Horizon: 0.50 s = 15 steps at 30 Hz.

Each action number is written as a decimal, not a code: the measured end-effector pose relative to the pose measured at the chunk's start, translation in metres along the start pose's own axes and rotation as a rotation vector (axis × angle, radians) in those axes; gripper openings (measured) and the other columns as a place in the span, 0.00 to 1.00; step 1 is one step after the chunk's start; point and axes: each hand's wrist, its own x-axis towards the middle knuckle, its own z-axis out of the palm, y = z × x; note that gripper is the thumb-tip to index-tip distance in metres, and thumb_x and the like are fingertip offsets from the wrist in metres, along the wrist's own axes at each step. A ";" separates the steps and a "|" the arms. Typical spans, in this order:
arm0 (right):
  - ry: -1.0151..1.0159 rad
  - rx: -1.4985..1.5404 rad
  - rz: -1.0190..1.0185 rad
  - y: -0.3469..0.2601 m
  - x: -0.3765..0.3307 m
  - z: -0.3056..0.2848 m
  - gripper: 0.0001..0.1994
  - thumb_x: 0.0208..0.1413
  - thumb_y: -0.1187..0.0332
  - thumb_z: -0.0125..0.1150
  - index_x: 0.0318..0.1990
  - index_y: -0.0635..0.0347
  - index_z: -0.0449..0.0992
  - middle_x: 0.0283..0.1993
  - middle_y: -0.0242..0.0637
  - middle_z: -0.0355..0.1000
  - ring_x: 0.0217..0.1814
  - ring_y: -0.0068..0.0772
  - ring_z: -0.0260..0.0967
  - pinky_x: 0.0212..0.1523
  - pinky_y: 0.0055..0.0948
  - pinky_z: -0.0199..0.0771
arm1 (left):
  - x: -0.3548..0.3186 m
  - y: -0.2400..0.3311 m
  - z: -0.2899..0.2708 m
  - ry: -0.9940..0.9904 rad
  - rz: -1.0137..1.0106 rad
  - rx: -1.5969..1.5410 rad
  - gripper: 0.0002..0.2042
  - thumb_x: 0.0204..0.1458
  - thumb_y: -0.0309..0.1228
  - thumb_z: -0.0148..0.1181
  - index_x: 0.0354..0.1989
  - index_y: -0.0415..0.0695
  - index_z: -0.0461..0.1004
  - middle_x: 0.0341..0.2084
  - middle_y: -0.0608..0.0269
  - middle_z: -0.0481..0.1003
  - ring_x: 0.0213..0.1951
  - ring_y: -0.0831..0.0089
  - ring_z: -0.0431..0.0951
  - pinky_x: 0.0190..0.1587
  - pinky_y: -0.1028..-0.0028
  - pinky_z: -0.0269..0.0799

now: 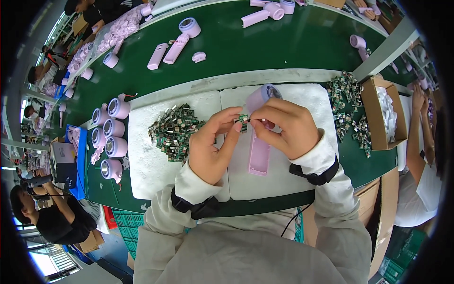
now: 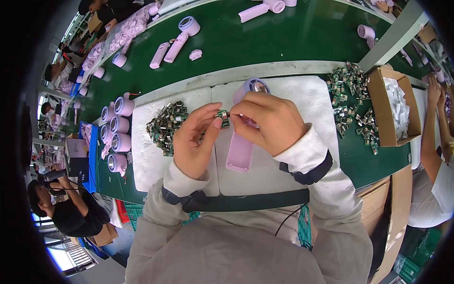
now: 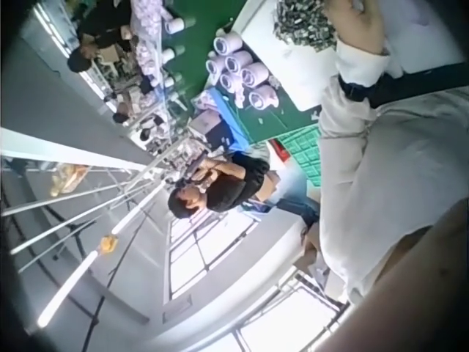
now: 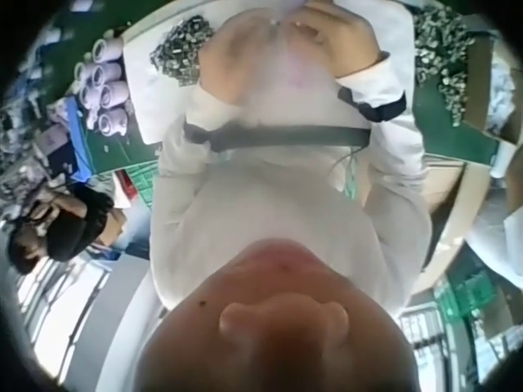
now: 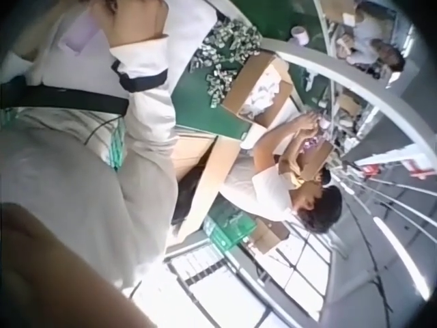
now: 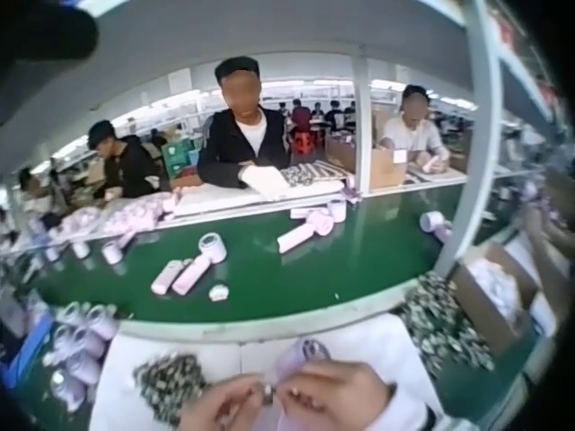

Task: The person picks up a pink fan housing and a circuit board, connects the internal wires to the board, and sets it aside before unwrapping a stack of circuit boards to repeat the process.

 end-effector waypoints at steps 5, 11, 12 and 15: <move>-0.015 -0.009 -0.043 0.002 -0.001 -0.003 0.06 0.52 0.77 0.67 0.38 0.64 0.80 0.31 0.39 0.73 0.29 0.36 0.74 0.30 0.30 0.74 | -0.003 0.003 -0.003 -0.062 -0.069 0.059 0.15 0.63 0.21 0.57 0.58 0.38 0.75 0.43 0.59 0.81 0.40 0.79 0.79 0.43 0.80 0.74; 0.000 -0.041 -0.116 0.006 0.000 -0.004 0.06 0.51 0.76 0.68 0.37 0.64 0.80 0.30 0.39 0.72 0.28 0.37 0.73 0.29 0.30 0.73 | -0.001 0.001 -0.004 -0.036 0.083 0.154 0.15 0.58 0.20 0.62 0.53 0.40 0.79 0.43 0.51 0.82 0.43 0.66 0.84 0.46 0.72 0.78; -0.001 -0.061 -0.137 0.006 0.001 -0.005 0.06 0.51 0.76 0.68 0.37 0.64 0.80 0.30 0.39 0.72 0.28 0.37 0.73 0.29 0.30 0.73 | 0.000 0.000 -0.004 -0.038 0.104 0.184 0.15 0.57 0.20 0.62 0.53 0.40 0.80 0.43 0.52 0.82 0.43 0.66 0.84 0.46 0.72 0.78; -0.002 -0.070 -0.149 0.006 0.004 -0.002 0.05 0.51 0.77 0.68 0.36 0.64 0.80 0.29 0.39 0.72 0.27 0.36 0.72 0.28 0.29 0.72 | 0.002 0.001 -0.007 -0.038 0.123 0.209 0.16 0.56 0.19 0.62 0.53 0.40 0.79 0.43 0.52 0.82 0.42 0.64 0.84 0.45 0.72 0.79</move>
